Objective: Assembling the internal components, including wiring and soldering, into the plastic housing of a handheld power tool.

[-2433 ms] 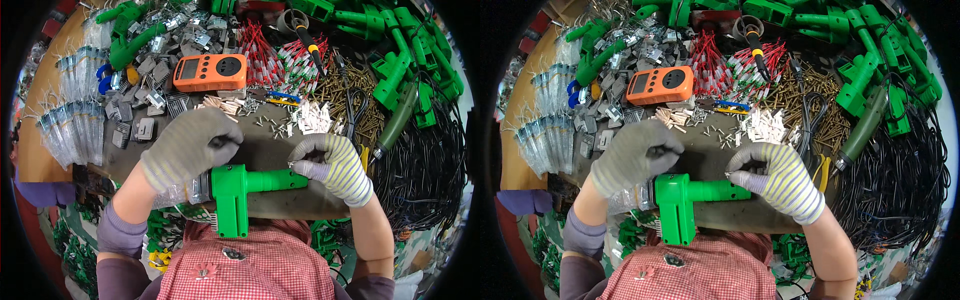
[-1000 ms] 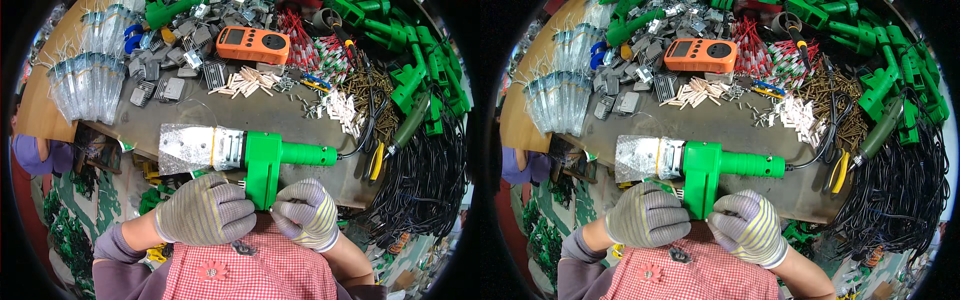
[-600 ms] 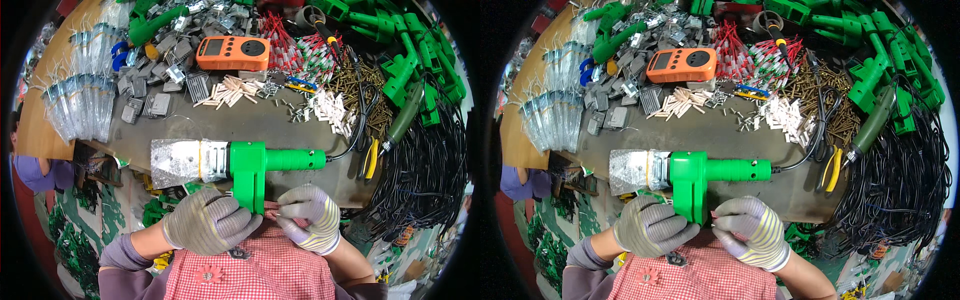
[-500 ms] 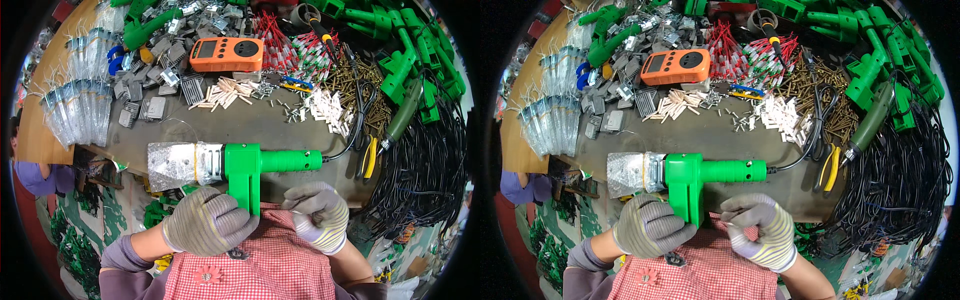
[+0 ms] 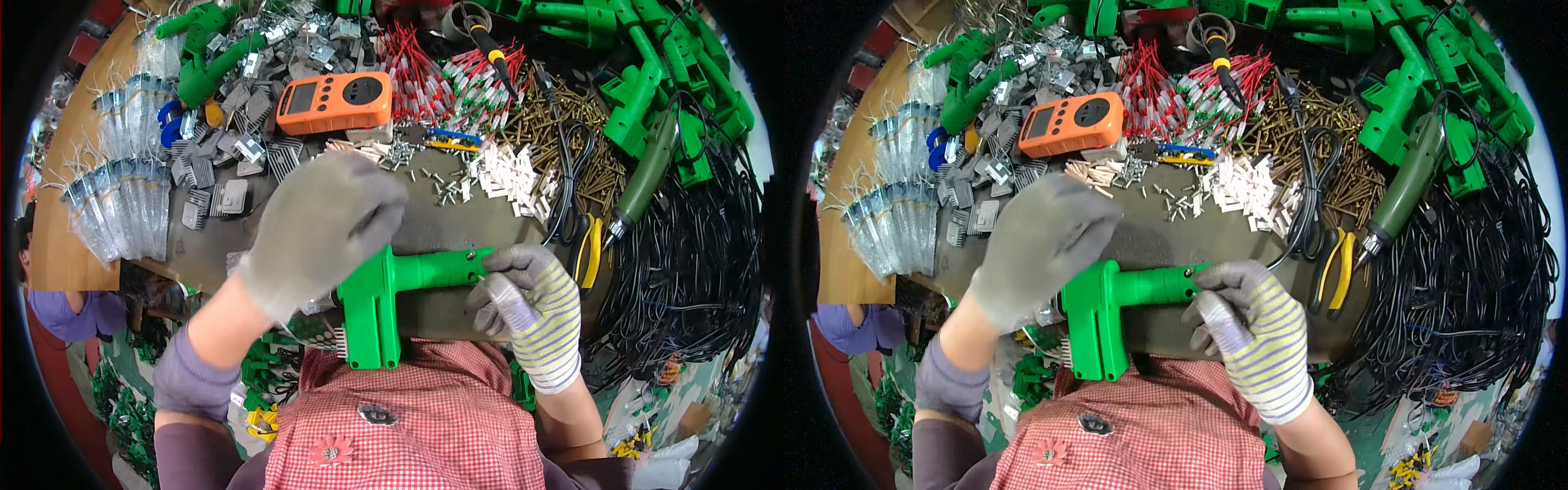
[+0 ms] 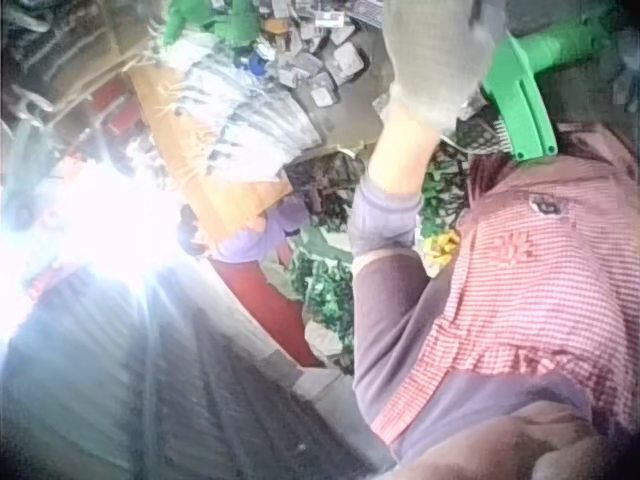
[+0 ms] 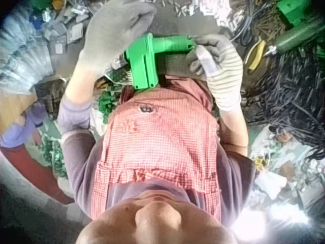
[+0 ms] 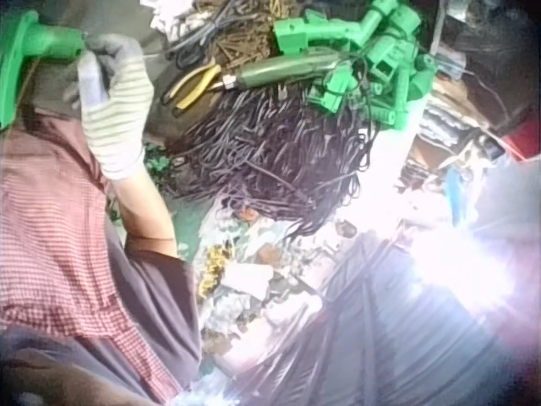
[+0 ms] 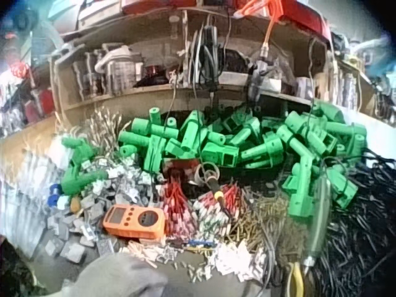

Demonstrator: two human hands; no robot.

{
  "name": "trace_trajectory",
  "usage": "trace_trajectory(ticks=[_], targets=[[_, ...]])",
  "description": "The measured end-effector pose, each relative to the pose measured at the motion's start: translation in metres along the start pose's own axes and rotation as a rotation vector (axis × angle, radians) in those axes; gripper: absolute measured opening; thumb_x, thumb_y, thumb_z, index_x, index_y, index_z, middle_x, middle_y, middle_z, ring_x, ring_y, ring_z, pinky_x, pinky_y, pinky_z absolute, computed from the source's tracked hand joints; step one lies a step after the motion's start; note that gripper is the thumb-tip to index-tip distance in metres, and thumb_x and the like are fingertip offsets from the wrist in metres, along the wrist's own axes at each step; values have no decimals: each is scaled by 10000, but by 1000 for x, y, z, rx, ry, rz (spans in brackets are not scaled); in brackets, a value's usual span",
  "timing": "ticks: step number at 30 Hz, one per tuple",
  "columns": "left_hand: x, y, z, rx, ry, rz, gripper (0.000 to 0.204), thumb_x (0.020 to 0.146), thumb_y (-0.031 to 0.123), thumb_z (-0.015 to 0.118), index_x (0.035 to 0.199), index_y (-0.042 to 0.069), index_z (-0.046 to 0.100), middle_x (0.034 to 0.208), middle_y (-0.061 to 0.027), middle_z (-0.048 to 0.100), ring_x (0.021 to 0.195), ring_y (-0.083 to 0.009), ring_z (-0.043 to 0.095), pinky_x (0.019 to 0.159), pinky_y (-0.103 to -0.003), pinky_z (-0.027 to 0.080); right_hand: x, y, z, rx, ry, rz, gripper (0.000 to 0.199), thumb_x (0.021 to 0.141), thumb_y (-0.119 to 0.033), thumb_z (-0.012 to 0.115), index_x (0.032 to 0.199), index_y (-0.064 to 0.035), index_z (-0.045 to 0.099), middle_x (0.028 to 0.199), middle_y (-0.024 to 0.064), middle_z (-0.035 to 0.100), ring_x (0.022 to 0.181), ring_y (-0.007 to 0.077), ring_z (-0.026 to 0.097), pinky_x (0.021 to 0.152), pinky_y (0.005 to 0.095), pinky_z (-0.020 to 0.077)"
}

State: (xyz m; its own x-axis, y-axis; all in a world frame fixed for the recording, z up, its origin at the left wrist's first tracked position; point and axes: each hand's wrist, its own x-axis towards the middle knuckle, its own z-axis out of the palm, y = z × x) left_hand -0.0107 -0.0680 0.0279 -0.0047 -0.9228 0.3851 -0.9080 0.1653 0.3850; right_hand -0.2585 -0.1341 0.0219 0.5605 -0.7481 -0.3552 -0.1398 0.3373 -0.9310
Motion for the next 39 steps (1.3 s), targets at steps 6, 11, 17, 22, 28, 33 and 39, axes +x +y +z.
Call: trace_trajectory(ticks=[6,11,17,22,28,33,39], targets=[[46,-33,42,572,-302,135,83,793,166,671,861,123,694,817,-66,651,833,-274,662,705,-420,515,7,6,11,-440,-19,-223,106,933,-33,633,1038,-40,620,731,106,693,585,206,683,549,331,524],[51,-34,48,644,-372,217,115,746,193,712,835,126,682,832,-56,643,844,-227,664,714,-385,516,15,4,6,-791,29,-442,122,905,-129,682,986,-73,609,749,147,675,679,360,672,605,446,517],[48,-30,45,541,-410,134,164,728,181,732,843,80,674,860,-92,634,870,-276,648,759,-415,520,79,-51,-19,-815,275,-548,153,855,-158,743,936,-61,656,718,118,650,648,270,655,623,361,513],[53,-7,29,-161,-383,187,107,791,144,672,866,69,659,911,-127,654,881,-348,643,780,-434,517,167,-48,-30,-1694,411,-448,220,925,-156,608,1109,-36,603,945,207,698,912,381,686,773,483,549],[39,-6,34,-140,-318,193,141,794,114,690,931,88,675,919,-101,656,883,-336,640,759,-445,517,163,-45,-17,-1673,471,-343,250,999,-108,431,1156,-53,617,972,198,709,880,370,709,733,470,569],[23,7,38,-247,-219,315,195,792,89,713,985,107,724,913,-89,674,830,-301,657,718,-408,532,170,-30,-30,-1693,506,-542,167,951,-103,514,1074,-68,622,916,162,710,807,355,710,672,462,564],[16,13,37,-269,-260,304,156,779,120,726,934,118,743,859,-79,673,769,-277,665,661,-398,532,150,-32,-62,-1243,379,-782,200,746,-51,672,945,-48,673,847,153,697,798,339,686,716,423,547]])
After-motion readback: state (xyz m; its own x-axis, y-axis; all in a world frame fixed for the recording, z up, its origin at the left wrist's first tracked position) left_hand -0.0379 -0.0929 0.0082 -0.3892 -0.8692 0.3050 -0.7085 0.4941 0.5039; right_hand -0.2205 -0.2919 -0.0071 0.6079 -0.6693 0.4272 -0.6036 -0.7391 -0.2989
